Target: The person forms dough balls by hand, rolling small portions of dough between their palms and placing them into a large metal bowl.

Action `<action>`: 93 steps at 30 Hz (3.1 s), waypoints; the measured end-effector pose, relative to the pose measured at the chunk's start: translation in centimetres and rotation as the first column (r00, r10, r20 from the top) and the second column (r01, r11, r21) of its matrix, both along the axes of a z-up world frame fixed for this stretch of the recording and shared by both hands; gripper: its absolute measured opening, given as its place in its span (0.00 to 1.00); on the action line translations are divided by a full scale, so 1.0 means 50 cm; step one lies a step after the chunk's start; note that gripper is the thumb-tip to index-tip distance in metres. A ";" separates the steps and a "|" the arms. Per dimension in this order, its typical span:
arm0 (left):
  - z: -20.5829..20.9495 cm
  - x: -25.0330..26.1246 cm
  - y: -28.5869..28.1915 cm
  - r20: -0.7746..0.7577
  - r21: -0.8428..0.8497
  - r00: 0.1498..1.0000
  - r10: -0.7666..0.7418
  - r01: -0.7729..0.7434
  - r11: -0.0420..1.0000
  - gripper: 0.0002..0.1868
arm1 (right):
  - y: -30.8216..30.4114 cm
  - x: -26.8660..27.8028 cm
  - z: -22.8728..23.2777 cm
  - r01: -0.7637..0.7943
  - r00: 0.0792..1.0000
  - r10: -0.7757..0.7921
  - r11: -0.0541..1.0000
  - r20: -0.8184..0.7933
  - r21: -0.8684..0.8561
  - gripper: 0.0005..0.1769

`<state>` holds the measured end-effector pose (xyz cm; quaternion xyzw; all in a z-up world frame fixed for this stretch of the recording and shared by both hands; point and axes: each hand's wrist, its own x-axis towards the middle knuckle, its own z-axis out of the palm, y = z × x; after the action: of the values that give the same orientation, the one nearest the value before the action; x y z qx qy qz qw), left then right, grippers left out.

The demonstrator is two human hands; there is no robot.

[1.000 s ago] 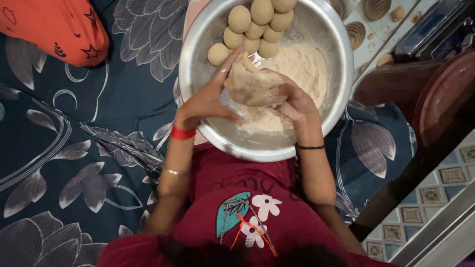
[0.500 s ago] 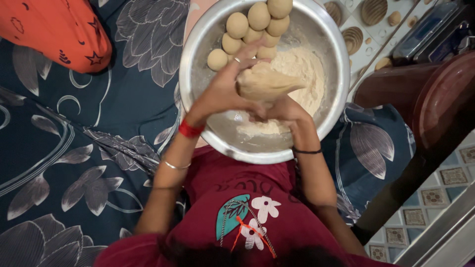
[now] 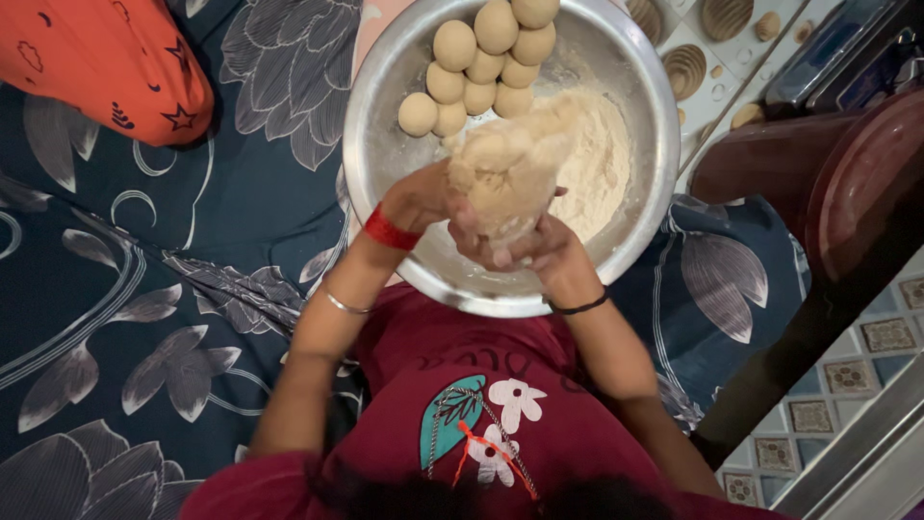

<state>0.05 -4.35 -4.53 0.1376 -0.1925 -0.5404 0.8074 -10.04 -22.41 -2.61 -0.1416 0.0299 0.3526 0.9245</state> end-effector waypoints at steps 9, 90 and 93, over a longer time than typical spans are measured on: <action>0.057 -0.029 -0.038 0.585 0.254 0.569 0.577 -0.805 0.537 0.69 | 0.014 0.068 0.075 0.528 0.782 0.307 0.138 0.543 -0.838 0.18; 0.093 -0.204 0.057 0.887 0.297 0.226 -0.403 -0.947 0.123 0.59 | 0.029 0.057 0.005 0.446 0.782 0.594 -0.320 0.189 -0.836 0.15; 0.115 -0.199 0.068 0.869 0.255 0.157 -0.470 -0.955 0.153 0.48 | -0.020 0.080 0.022 0.254 0.675 0.738 -0.247 -0.012 -0.935 0.24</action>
<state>-9.87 -0.97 1.20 0.9189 -0.2132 -0.0792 0.3222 -6.02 -23.40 -1.52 -0.8937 -0.0556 0.3296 0.2994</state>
